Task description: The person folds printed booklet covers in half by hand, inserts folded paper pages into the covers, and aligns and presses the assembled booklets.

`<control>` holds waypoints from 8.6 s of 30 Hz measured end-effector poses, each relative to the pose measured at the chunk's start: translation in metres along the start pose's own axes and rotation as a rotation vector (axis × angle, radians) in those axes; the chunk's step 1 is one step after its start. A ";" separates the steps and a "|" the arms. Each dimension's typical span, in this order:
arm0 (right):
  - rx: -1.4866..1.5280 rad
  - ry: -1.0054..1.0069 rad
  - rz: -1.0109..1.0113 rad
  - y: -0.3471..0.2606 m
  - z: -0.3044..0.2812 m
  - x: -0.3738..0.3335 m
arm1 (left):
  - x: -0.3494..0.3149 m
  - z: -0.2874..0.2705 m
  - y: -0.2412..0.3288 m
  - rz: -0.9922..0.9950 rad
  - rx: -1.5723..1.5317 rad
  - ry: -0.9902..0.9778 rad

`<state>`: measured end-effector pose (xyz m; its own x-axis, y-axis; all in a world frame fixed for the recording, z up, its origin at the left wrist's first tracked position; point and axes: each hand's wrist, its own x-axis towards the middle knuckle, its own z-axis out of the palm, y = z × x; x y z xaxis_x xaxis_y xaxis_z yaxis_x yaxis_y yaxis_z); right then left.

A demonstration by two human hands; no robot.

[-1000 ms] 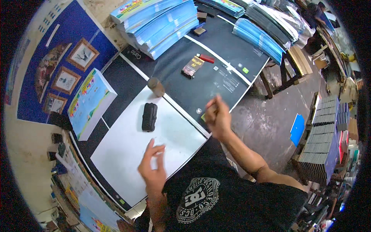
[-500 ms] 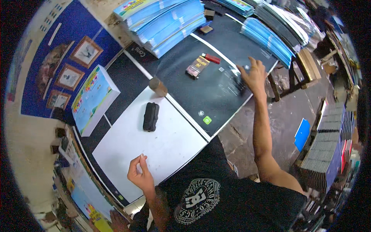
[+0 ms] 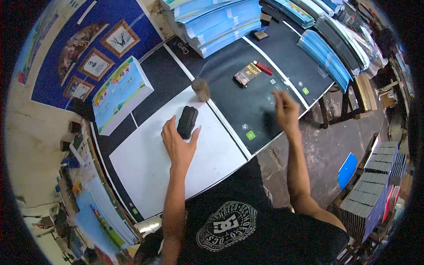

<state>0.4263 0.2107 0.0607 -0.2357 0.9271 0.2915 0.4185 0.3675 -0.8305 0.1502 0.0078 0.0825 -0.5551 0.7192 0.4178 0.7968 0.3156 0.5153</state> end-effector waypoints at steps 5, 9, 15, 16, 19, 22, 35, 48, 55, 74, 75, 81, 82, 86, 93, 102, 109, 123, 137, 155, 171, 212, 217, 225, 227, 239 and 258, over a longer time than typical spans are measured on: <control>0.121 -0.202 -0.029 -0.059 0.032 -0.044 | 0.006 0.023 -0.018 -0.068 0.094 -0.117; 0.054 -0.276 -0.080 -0.061 0.058 -0.069 | 0.005 0.017 -0.036 -0.245 -0.229 0.119; -0.084 -0.327 -0.091 -0.066 0.060 -0.065 | 0.047 -0.009 -0.043 -0.615 -1.155 0.068; -0.105 -0.360 -0.028 -0.065 0.059 -0.062 | 0.054 -0.012 -0.039 -0.738 -1.288 0.099; -0.077 -0.348 -0.040 -0.061 0.062 -0.063 | 0.080 -0.007 -0.024 -0.846 -1.250 0.082; -0.060 -0.339 -0.064 -0.062 0.063 -0.064 | 0.119 0.021 -0.018 -0.534 -0.727 0.013; 0.020 -0.327 -0.009 -0.066 0.066 -0.064 | 0.251 0.078 0.073 0.203 -0.050 -0.618; 0.000 -0.382 0.042 -0.067 0.056 -0.056 | 0.178 0.040 0.059 0.419 0.128 -0.598; 0.018 -0.262 -0.031 -0.065 0.062 -0.058 | 0.260 0.119 0.147 0.596 -0.072 -0.340; 0.040 -0.281 0.055 -0.056 0.066 -0.059 | 0.303 0.167 0.191 0.530 0.140 -0.581; 0.090 -0.265 0.052 -0.056 0.069 -0.061 | 0.304 0.154 0.185 0.519 0.153 -0.577; 0.435 -0.170 0.282 -0.020 0.050 -0.057 | 0.300 -0.009 0.156 0.477 -0.610 -0.048; 0.358 -0.068 0.137 -0.036 0.029 -0.042 | 0.290 -0.064 0.128 0.559 -0.695 0.054; 0.000 0.414 -0.465 -0.118 -0.094 -0.008 | 0.215 -0.250 0.068 0.539 -0.415 0.457; 0.126 0.192 -1.215 -0.230 -0.150 -0.003 | 0.046 -0.403 -0.017 0.045 0.201 0.473; 0.144 0.123 -1.347 -0.278 -0.144 -0.017 | -0.072 -0.436 -0.082 -0.319 0.423 0.302; 0.106 0.173 -1.287 -0.265 -0.156 -0.024 | -0.072 -0.421 -0.109 -0.376 0.433 0.231; 0.063 -0.064 -0.604 -0.209 -0.052 0.057 | -0.067 -0.325 0.007 0.028 0.099 0.452; -0.082 -0.975 -0.299 -0.087 0.071 -0.015 | -0.084 -0.164 0.038 -0.039 -0.336 0.097; 0.463 -0.864 -0.092 -0.120 -0.016 -0.058 | -0.077 -0.139 0.018 -0.101 -0.375 0.122; -0.696 -0.865 1.191 0.292 -0.097 -0.403 | -0.005 -0.177 0.011 0.116 -0.557 0.413; -0.103 -0.331 -0.441 -0.085 0.086 -0.136 | 0.172 -0.041 -0.225 0.064 -0.062 0.072; -0.109 -0.318 -0.422 -0.087 0.089 -0.135 | 0.174 -0.042 -0.229 0.069 -0.069 0.060; -0.097 -0.337 -0.427 -0.088 0.089 -0.134 | 0.173 -0.040 -0.228 0.068 -0.063 0.056; -0.094 -0.346 -0.428 -0.089 0.088 -0.134 | 0.173 -0.040 -0.228 0.061 -0.077 0.064; -0.076 -0.335 -0.437 -0.089 0.089 -0.133 | 0.173 -0.040 -0.225 0.064 -0.059 0.070; -0.044 -0.317 -0.445 -0.087 0.090 -0.133 | 0.173 -0.041 -0.224 0.048 -0.074 0.066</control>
<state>0.3428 0.0484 0.0516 -0.6480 0.6165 0.4472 0.2527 0.7280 -0.6373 -0.1343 0.0366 0.0698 -0.5327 0.6897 0.4904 0.8047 0.2334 0.5459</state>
